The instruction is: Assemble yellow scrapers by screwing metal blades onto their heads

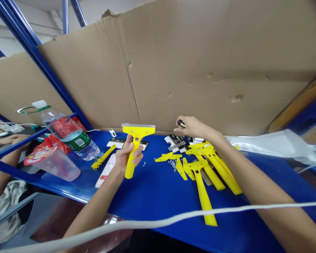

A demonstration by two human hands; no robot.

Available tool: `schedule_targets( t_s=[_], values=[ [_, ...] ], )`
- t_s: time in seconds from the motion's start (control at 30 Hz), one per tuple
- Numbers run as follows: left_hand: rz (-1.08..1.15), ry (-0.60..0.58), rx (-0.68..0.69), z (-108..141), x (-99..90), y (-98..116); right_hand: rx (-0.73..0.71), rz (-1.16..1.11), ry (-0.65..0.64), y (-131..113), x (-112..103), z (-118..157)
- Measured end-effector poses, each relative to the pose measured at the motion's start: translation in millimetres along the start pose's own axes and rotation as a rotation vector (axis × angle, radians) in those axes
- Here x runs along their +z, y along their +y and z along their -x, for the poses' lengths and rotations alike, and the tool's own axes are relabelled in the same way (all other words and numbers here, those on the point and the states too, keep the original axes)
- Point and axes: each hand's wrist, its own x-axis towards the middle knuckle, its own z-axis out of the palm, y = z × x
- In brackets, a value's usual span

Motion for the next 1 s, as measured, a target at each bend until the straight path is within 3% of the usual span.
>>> schedule_targets(
  t_s=[0.17, 0.3, 0.47, 0.6, 0.8, 1.0],
  values=[
    [0.007, -0.059, 0.012, 0.3, -5.7, 3.0, 0.112, 0.068, -0.196, 20.2, 46.9, -13.8],
    [0.018, -0.02, 0.019, -0.4, 0.1, 3.2, 0.159, 0.044, -0.269, 21.1, 58.5, -16.5],
    [0.011, 0.052, 0.027, -6.1, 9.3, 3.7, 0.145, -0.055, -0.28, 14.8, 45.5, -13.6],
    [0.035, 0.09, 0.113, -10.2, 7.1, 13.4, 0.088, -0.124, -0.248, 9.3, 28.3, -10.4],
    [0.039, 0.103, 0.226, -10.8, 2.2, 27.4, 0.005, -0.096, -0.094, -4.3, -1.1, -1.4],
    [-0.12, 0.152, 0.174, -14.4, 3.4, 13.6, -0.148, -0.034, 0.121, -11.1, -20.3, 5.7]
  ],
)
